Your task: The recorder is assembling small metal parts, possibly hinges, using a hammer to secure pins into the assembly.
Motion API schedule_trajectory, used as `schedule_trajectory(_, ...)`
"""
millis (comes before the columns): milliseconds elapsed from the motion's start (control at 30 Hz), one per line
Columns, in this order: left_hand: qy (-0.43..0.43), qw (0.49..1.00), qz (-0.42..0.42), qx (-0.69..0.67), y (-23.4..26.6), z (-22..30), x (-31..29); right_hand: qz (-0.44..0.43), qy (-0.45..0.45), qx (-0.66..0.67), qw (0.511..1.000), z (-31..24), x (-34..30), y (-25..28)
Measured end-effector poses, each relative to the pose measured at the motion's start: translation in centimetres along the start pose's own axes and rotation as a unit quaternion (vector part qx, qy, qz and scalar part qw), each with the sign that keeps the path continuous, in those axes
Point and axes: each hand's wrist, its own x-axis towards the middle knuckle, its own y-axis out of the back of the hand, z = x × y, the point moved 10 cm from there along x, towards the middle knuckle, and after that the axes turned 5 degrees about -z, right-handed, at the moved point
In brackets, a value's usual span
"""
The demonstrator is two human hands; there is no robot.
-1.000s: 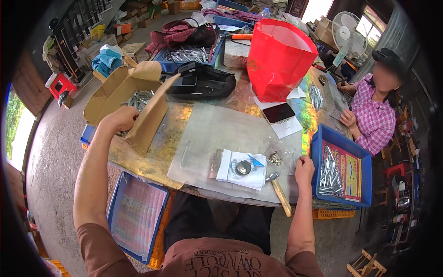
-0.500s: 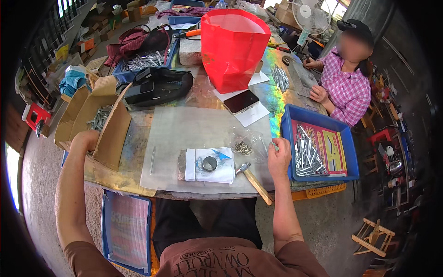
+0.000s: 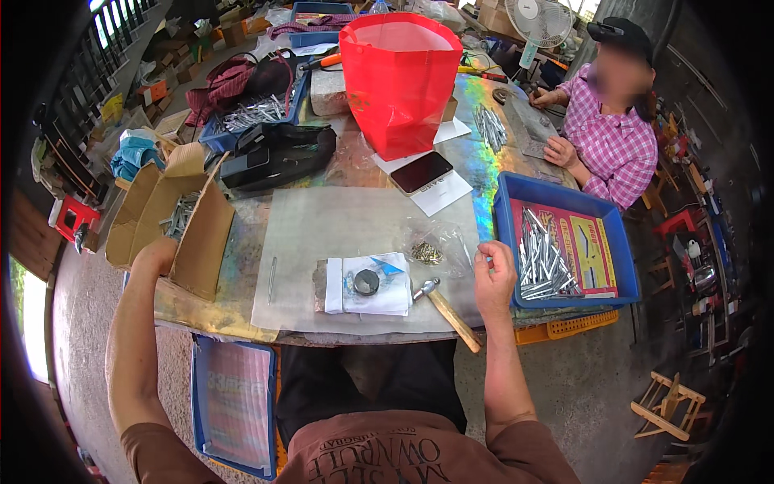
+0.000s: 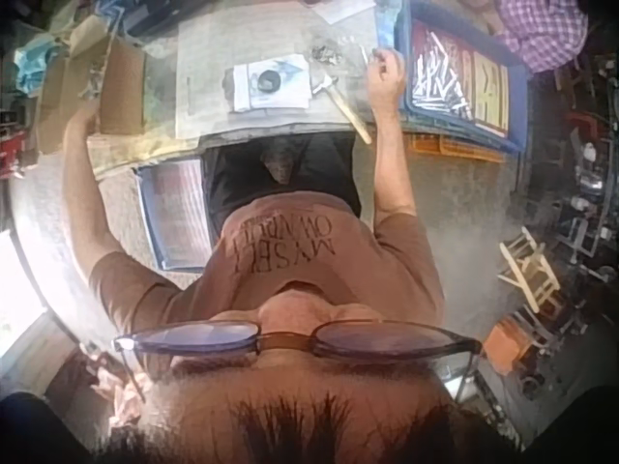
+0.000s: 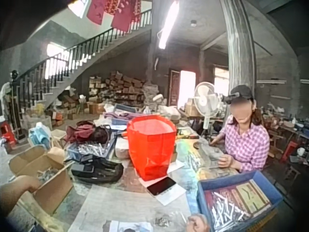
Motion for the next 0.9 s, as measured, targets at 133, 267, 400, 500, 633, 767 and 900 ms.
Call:
schedule_trajectory(133,-0.024,0.995,0.092,0.003,-0.3,-2.9,1.6,0.0,0.001,0.017,1.0,-0.5,-0.3,0.1)
schedule_trajectory(267,-0.01,0.979,0.203,0.029,2.6,-1.7,-0.5,-0.006,-0.004,0.03,1.0,-0.6,-0.6,0.3)
schedule_trajectory(400,0.004,0.961,0.275,-0.039,7.2,1.2,-4.7,-0.004,-0.006,0.03,1.0,-0.4,-0.9,0.7)
schedule_trajectory(500,0.007,0.943,0.329,-0.054,9.6,0.3,-7.6,-0.006,-0.009,0.032,0.999,-0.7,-1.1,0.7)
schedule_trajectory(633,0.0,0.895,0.438,-0.084,12.8,-0.7,-12.9,-0.01,-0.004,0.032,0.999,-1.6,-1.5,0.5)
schedule_trajectory(767,-0.105,0.816,0.451,-0.345,14.0,4.9,-19.2,-0.021,-0.005,0.046,0.999,-2.5,-2.1,0.1)
schedule_trajectory(900,-0.265,0.786,0.375,-0.414,11.0,13.3,-22.4,-0.067,0.012,0.111,0.991,-5.0,-2.9,-2.4)
